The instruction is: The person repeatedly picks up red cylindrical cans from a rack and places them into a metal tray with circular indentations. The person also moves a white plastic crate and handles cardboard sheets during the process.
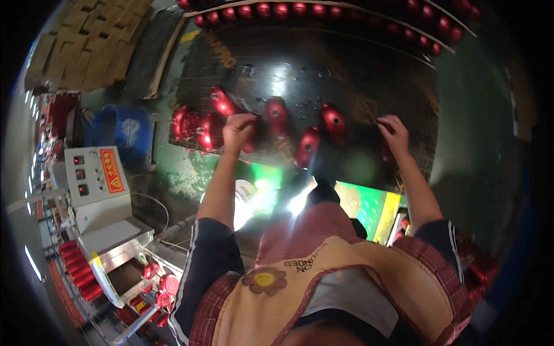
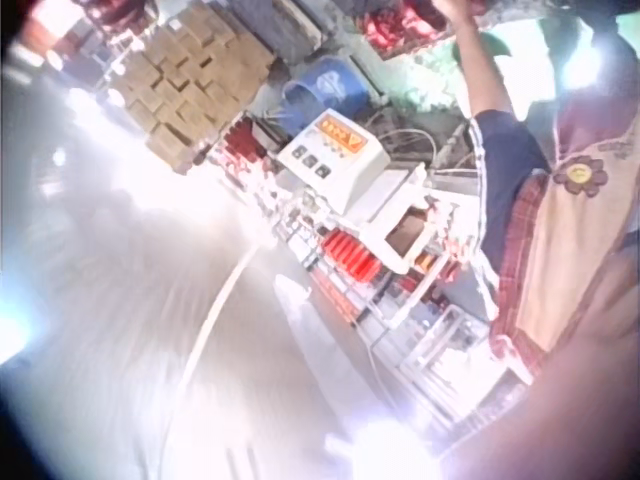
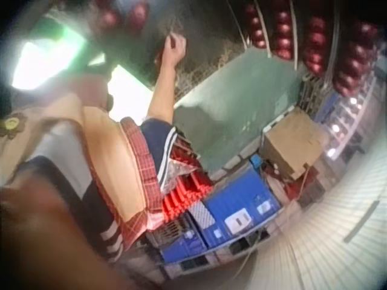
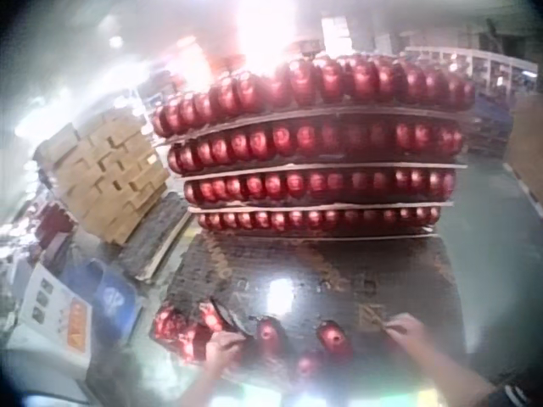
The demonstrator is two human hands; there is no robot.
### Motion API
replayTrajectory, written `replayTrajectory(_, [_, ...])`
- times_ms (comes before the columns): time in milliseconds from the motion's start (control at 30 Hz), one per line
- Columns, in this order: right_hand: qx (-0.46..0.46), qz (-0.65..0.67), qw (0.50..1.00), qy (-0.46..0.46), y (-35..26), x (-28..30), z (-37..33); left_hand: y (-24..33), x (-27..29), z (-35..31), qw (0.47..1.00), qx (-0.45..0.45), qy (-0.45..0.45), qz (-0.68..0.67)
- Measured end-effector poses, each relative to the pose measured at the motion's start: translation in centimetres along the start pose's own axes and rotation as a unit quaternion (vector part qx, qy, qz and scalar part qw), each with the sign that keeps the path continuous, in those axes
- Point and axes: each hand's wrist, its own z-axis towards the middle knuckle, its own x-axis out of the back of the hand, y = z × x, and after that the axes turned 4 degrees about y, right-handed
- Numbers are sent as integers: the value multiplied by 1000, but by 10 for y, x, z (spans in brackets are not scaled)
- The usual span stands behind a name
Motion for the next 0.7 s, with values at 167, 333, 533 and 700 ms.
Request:
replayTrajectory(167, [-28,82,996,25,0,-18,7,2,-10,1,998,27,-50,-19])
replayTrajectory(333, [38,-4,992,-121,-11,-44,10,12,-23,5,994,85,-64,-8])
replayTrajectory(533, [13,19,967,-254,-34,-70,16,26,-45,6,963,66,-260,10])
replayTrajectory(700, [-5,44,956,-291,-24,-85,34,18,-62,6,976,56,-210,34])
